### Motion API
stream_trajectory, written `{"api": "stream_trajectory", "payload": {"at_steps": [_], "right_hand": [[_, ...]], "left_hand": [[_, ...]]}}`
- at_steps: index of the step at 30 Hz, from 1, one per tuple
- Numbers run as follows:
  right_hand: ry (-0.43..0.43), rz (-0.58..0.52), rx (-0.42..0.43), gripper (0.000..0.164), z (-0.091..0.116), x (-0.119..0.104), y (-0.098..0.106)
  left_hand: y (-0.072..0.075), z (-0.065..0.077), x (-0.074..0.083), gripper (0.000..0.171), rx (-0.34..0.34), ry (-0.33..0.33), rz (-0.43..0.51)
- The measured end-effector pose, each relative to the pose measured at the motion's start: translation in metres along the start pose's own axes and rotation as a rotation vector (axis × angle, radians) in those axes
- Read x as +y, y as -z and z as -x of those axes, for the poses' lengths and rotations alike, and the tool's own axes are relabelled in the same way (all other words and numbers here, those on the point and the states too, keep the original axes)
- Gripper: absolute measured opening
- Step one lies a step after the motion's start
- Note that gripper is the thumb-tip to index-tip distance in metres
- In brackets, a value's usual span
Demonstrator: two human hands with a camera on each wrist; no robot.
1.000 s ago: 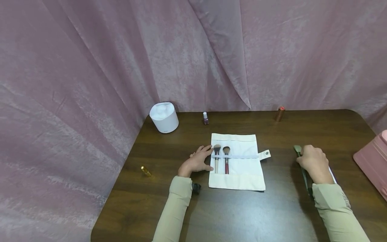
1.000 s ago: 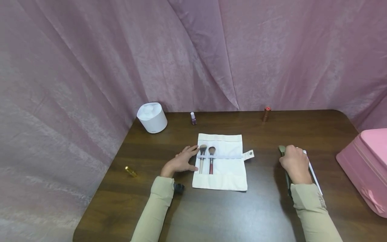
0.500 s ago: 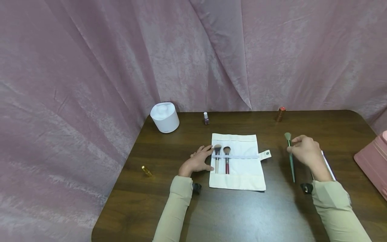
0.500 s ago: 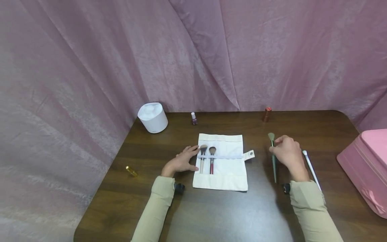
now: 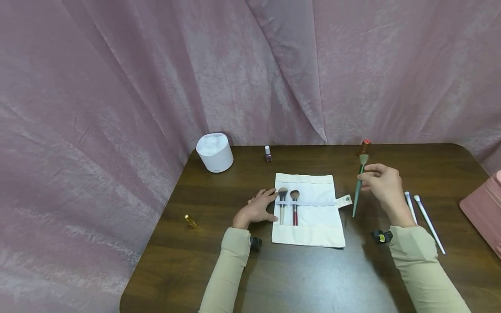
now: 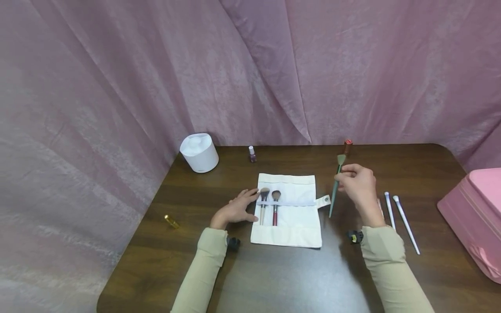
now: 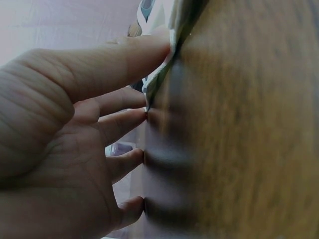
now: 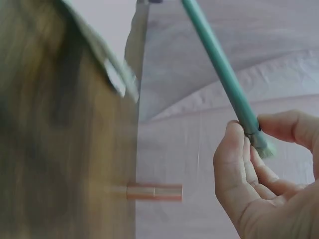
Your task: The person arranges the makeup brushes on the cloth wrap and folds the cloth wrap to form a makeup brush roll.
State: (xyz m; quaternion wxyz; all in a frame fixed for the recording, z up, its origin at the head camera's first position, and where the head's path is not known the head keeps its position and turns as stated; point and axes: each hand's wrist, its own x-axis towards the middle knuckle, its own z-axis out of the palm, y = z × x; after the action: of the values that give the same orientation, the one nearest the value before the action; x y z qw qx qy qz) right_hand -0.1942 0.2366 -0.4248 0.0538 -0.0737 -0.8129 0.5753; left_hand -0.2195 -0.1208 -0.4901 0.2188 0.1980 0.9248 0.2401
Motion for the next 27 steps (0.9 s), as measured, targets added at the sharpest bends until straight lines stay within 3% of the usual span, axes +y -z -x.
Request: {"api": "stream_trajectory", "payload": {"at_steps": [6,18,27], "right_hand": [[-0.007,-0.224,0.011,0.028,-0.005,-0.006,-0.016],[-0.042,-0.491,0.092,0.007,-0.018,-0.017,-0.06],[-0.093,-0.559,0.113,0.008,-0.031,-0.01,-0.09]], "left_hand": [[0.0,0.001,0.001,0.082,0.002,-0.002,0.005],[0.002,0.003,0.001,0.082,0.0,-0.003,0.01],[0.001,0.003,0.003,0.081,0.006,-0.016,0.001]]}}
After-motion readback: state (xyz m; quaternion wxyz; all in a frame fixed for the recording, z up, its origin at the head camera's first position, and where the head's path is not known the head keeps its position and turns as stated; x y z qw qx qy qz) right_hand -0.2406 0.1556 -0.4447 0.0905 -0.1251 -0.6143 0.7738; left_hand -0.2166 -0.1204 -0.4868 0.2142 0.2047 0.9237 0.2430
